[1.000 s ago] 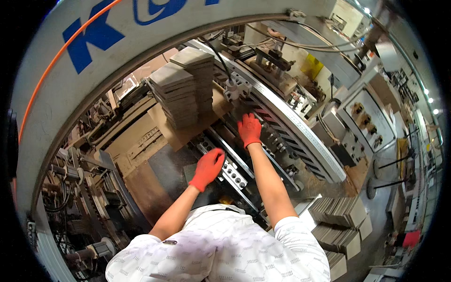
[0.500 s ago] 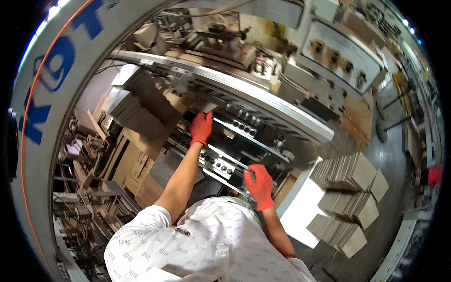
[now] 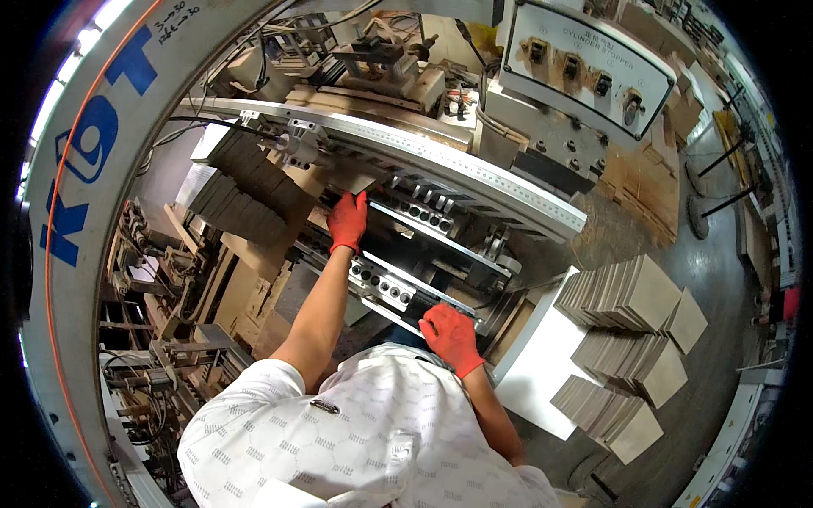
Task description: The person, wearing red gloves, handles stacks of rectangular tiles at a processing machine, placing them into a feeder by hand and moving processed stacks to a side surface.
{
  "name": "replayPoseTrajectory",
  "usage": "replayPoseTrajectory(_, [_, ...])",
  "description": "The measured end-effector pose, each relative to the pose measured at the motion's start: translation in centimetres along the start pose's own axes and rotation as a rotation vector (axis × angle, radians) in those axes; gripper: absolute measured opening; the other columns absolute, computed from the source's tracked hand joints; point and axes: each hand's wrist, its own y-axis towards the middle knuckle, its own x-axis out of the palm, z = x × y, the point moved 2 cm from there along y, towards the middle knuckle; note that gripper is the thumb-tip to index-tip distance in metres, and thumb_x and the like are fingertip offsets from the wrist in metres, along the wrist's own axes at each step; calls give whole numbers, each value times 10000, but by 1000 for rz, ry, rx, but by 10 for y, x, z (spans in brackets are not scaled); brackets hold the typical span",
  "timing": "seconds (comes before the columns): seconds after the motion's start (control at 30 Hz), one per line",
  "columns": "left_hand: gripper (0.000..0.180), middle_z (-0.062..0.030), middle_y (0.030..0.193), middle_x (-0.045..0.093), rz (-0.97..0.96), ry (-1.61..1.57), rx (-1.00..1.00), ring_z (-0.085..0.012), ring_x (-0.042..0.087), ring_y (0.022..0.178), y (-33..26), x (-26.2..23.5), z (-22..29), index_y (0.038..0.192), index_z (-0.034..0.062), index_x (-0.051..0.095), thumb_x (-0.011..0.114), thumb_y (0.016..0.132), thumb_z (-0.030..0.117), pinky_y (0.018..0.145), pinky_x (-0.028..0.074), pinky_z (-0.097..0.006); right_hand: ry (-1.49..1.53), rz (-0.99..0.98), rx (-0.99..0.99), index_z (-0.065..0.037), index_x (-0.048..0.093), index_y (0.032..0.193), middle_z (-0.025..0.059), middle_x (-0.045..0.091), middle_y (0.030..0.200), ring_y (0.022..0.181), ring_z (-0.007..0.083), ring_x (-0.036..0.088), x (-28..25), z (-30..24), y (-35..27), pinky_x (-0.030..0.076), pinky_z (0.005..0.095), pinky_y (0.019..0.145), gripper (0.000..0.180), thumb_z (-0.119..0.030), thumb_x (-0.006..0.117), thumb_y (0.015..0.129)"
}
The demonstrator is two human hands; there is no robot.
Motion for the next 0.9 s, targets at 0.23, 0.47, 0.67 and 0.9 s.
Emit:
replayPoseTrajectory(0.23, [501,-235,1029,723,4,-31,31,-476,669,975,-2,1,-4,1046,39,664,519,1036,519,810,513,-572,-27,50,7,-98,673,862,84,662,872,790,330,674,5,-1,-3,535,438,651,136,-214,738,889])
replayPoseTrajectory(0.47, [480,-235,1035,724,-40,-1,27,-480,667,981,5,3,-7,1115,59,678,526,1031,507,819,514,-568,-28,18,42,-87,674,878,86,667,883,803,330,673,4,2,0,530,433,680,136,-211,728,894])
replayPoseTrajectory(0.67, [469,-239,1066,722,-94,-58,-22,-473,669,1019,1,7,-14,1101,55,672,521,1033,493,834,516,-570,-99,39,8,-86,680,892,84,677,890,793,328,670,8,0,-5,533,418,676,133,-210,726,898])
replayPoseTrajectory(0.9, [377,-237,979,721,-44,-62,85,-456,687,940,-1,5,-16,1028,46,663,488,1054,378,811,533,-566,-233,118,9,-51,690,966,136,689,904,829,346,673,22,-9,-22,533,412,742,117,-157,641,975])
